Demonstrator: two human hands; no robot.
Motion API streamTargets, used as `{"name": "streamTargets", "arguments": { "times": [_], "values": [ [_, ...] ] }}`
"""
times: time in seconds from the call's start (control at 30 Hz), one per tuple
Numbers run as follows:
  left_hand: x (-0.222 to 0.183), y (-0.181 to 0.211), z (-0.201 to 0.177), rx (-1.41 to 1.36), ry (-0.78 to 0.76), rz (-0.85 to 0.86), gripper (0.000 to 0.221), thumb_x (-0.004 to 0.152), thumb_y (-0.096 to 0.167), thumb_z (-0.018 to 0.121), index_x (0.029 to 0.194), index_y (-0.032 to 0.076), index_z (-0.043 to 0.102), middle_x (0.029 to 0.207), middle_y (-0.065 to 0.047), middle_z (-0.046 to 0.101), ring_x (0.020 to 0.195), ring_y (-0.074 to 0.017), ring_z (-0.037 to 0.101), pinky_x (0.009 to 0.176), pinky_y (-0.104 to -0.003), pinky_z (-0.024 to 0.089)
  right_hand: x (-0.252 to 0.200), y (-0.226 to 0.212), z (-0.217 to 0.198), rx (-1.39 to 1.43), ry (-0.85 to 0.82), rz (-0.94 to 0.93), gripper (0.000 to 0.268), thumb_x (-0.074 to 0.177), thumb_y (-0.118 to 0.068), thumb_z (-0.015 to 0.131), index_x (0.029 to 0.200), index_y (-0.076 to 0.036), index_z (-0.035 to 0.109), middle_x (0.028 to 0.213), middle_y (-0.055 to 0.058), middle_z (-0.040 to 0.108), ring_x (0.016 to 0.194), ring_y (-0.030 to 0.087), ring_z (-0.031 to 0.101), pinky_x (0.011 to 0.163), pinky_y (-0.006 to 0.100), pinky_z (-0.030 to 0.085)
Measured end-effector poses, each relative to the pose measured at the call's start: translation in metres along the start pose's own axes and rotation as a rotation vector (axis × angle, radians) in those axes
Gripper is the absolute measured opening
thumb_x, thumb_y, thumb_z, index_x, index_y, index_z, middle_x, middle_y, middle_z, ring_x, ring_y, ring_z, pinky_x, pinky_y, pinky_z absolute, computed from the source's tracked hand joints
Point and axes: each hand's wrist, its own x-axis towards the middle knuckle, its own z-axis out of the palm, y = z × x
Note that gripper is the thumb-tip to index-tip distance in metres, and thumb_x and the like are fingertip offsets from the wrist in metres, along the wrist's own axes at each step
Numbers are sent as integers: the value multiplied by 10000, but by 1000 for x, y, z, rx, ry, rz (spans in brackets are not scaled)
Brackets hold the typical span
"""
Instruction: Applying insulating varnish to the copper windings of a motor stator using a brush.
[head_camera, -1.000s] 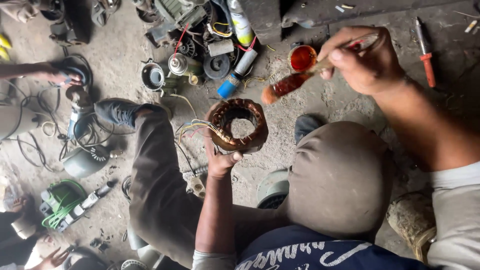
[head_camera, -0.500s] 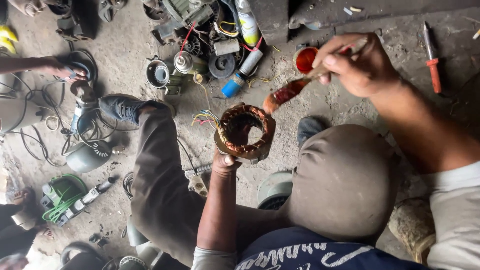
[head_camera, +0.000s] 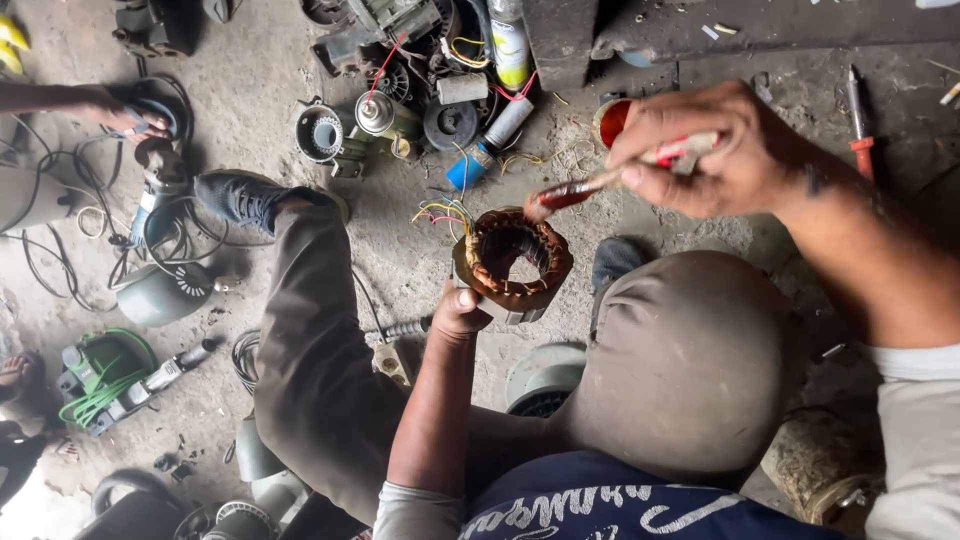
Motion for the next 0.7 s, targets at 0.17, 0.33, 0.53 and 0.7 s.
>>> {"name": "streamTargets", "arguments": {
  "times": [0.17, 0.33, 0.53, 0.7],
  "values": [
    [1, -10, -8, 200, 22, 26, 965, 716, 473, 833, 1462, -31, 486, 1420, -192, 594, 1338, -341, 558, 1183, -514, 431, 32, -30, 32, -47, -222, -90, 187, 825, 7, 788, 997, -22, 719, 792, 49, 723, 650, 145, 616, 557, 237, 505],
    [-20, -27, -51, 189, 276, 45, 1152, 587, 107, 865, 1566, -60, 280, 1305, -364, 578, 1178, -440, 606, 969, -556, 567, 14, -5, 14, -185, -67, -169, 150, 966, -58, 611, 1047, -54, 738, 725, 99, 622, 634, 268, 594, 579, 407, 532],
    [-26, -47, -73, 143, 368, 57, 1270, 564, 35, 919, 1634, 44, 235, 1410, -346, 535, 1268, -448, 563, 1048, -569, 499, 38, -28, 46, -145, -60, -193, 44, 925, -49, 659, 927, -57, 702, 653, 89, 580, 593, 303, 614, 509, 412, 531],
    [-10, -21, -37, 307, 346, 19, 1165, 616, 150, 819, 1606, -38, 233, 1570, -251, 414, 1434, -378, 415, 1214, -505, 312, 34, -20, 25, -197, -80, -113, 156, 791, -2, 739, 941, -34, 714, 756, 49, 675, 591, 170, 546, 540, 303, 449]
  ]
}}
